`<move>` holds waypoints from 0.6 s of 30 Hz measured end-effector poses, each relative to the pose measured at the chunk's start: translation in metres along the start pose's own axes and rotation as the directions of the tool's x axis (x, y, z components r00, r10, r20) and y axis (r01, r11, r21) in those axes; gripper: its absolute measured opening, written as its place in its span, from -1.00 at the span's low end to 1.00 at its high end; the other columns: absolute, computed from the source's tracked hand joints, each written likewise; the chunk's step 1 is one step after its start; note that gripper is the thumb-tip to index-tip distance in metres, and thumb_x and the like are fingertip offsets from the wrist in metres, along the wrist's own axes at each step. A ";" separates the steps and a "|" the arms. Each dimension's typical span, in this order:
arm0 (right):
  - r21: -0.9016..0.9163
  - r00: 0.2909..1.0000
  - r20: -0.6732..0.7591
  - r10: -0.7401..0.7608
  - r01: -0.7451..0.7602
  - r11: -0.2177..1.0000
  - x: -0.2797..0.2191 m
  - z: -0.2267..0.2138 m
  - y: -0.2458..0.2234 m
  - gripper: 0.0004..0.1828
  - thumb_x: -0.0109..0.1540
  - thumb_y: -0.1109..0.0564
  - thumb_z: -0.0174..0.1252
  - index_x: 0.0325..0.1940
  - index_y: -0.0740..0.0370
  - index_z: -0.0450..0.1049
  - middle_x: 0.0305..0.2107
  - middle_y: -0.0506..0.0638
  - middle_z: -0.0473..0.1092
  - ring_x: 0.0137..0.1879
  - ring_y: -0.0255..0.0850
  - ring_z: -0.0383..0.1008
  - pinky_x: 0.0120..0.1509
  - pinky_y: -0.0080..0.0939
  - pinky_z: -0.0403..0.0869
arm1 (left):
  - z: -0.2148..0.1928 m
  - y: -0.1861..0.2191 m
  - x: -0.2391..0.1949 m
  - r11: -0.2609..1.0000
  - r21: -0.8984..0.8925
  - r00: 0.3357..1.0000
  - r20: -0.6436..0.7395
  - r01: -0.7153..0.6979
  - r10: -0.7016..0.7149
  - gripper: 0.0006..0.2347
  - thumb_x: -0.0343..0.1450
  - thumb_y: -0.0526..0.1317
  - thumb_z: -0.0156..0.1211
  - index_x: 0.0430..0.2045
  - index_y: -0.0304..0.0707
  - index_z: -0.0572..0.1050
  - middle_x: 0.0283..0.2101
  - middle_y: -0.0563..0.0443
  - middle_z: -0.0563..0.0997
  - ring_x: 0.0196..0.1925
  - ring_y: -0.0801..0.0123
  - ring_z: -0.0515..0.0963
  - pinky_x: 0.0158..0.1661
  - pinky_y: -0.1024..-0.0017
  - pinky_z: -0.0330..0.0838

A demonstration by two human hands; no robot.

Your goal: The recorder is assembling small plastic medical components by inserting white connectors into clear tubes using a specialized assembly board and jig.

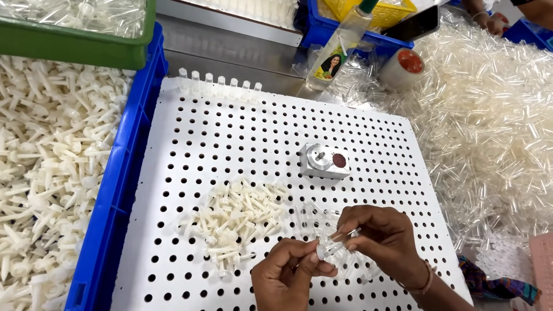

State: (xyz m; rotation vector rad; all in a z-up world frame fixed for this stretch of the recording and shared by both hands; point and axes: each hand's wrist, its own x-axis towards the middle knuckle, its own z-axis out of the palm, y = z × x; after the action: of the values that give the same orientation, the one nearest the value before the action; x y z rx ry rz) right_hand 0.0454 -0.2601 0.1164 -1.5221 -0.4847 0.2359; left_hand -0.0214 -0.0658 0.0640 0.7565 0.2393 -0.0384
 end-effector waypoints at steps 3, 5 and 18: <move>-0.012 1.000 -0.014 0.018 -0.019 1.000 0.003 0.006 -0.004 -0.80 0.18 0.30 0.39 -0.14 0.43 0.59 -0.32 0.19 0.59 -0.14 -0.17 0.55 -0.12 -0.20 0.55 | -0.002 0.004 0.001 0.999 0.031 0.999 0.013 -0.040 0.039 -0.92 0.38 -0.53 0.18 -0.35 -0.62 0.60 -0.38 -0.21 0.64 -0.38 0.24 0.79 -0.31 0.25 0.73; -0.002 0.999 -0.022 0.025 -0.025 1.000 0.004 0.008 -0.001 -0.80 0.17 0.30 0.39 -0.15 0.43 0.58 -0.32 0.19 0.58 -0.15 -0.17 0.56 -0.14 -0.21 0.56 | -0.003 0.008 0.001 0.996 0.050 0.998 0.013 -0.069 0.068 -0.92 0.38 -0.53 0.18 -0.35 -0.62 0.61 -0.38 -0.20 0.63 -0.38 0.26 0.78 -0.31 0.26 0.73; 0.015 0.995 -0.065 0.070 -0.069 0.997 0.003 0.017 0.011 -0.79 0.20 0.30 0.36 -0.13 0.48 0.56 -0.32 0.17 0.53 -0.31 -0.32 0.46 -0.29 -0.35 0.45 | -0.010 0.027 0.005 0.974 0.183 0.991 0.012 -0.132 0.132 -0.90 0.36 -0.55 0.20 -0.35 -0.57 0.64 -0.37 -0.13 0.62 -0.39 0.32 0.78 -0.30 0.40 0.76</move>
State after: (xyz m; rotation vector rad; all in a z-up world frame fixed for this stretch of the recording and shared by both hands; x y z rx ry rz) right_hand 0.0418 -0.2430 0.1051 -1.5307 -0.3779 0.2422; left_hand -0.0155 -0.0389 0.0745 0.9542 0.1861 0.0667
